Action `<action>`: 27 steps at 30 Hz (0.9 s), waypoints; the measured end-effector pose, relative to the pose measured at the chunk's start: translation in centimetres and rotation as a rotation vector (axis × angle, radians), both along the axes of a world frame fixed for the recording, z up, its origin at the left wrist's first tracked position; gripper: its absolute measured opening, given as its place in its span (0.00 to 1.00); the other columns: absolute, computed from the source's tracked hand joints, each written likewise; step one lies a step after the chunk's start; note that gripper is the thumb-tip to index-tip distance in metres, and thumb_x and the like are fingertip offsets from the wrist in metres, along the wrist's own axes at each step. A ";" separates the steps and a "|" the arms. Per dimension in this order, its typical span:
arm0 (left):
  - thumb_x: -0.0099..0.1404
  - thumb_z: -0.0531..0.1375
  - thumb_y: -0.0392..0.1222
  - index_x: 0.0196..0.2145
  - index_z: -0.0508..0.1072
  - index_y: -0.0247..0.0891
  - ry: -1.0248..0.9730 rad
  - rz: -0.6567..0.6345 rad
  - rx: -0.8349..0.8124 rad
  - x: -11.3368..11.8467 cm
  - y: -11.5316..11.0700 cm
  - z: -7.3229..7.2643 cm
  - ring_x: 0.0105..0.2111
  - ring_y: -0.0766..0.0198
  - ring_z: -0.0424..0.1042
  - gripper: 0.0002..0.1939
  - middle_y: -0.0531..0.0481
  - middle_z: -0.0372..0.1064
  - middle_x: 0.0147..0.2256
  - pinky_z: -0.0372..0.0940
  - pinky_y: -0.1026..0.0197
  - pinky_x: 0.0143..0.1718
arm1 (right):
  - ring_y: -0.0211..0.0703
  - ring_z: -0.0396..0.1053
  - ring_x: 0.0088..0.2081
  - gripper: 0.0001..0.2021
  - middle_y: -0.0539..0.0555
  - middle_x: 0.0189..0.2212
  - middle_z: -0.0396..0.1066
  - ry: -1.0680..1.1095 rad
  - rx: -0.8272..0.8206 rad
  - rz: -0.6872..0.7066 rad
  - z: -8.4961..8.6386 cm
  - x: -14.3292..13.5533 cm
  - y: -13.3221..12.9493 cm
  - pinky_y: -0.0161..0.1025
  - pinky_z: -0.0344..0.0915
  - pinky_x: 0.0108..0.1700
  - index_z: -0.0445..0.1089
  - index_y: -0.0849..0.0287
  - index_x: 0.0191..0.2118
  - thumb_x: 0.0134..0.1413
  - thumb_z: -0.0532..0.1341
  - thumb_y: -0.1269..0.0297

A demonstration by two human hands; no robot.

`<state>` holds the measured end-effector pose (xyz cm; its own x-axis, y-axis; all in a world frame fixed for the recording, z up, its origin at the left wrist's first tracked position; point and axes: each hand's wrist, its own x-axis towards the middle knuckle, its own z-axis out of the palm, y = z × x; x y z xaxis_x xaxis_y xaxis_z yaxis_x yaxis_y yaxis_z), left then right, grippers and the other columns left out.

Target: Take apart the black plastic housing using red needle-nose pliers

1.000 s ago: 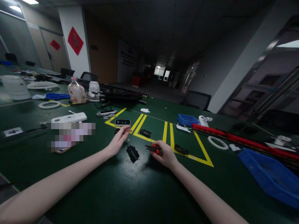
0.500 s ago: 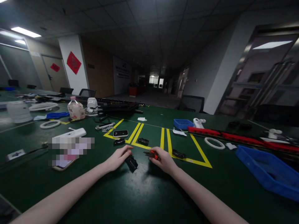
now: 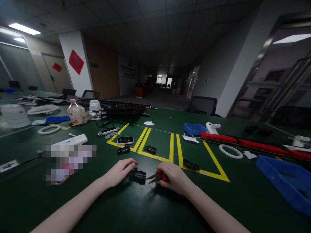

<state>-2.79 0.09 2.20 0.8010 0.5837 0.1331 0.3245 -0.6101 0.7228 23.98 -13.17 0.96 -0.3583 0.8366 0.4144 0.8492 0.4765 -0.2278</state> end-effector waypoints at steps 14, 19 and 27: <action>0.70 0.55 0.47 0.55 0.67 0.41 -0.097 -0.196 0.402 1.5 -2.0 1.6 0.50 0.56 0.67 0.18 0.45 0.71 0.51 0.58 0.52 0.54 | 0.45 0.70 0.47 0.17 0.57 0.49 0.69 -0.075 0.080 -0.017 0.6 -1.3 -1.3 0.49 0.71 0.48 0.67 0.60 0.52 0.63 0.60 0.55; 0.68 0.55 0.39 0.46 0.73 0.40 -0.121 -0.299 0.599 1.3 -3.7 1.7 0.44 0.61 0.72 0.11 0.50 0.76 0.42 0.54 0.53 0.54 | 0.43 0.71 0.45 0.15 0.56 0.46 0.71 -0.152 0.202 0.021 1.4 -1.9 -1.3 0.48 0.71 0.47 0.68 0.60 0.50 0.64 0.59 0.56; 0.70 0.55 0.53 0.46 0.71 0.38 -0.154 -0.204 0.793 0.9 -4.2 2.1 0.40 0.63 0.73 0.17 0.50 0.76 0.40 0.57 0.54 0.50 | 0.43 0.75 0.36 0.13 0.57 0.36 0.78 -0.195 0.408 0.083 2.6 -1.3 -1.3 0.42 0.73 0.38 0.69 0.62 0.50 0.62 0.58 0.63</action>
<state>-1.88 -4.13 4.32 0.8199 0.1162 0.5606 0.0853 -0.9930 0.0811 22.69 -14.49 3.59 -0.5211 0.5841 0.6223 0.8126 0.5625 0.1526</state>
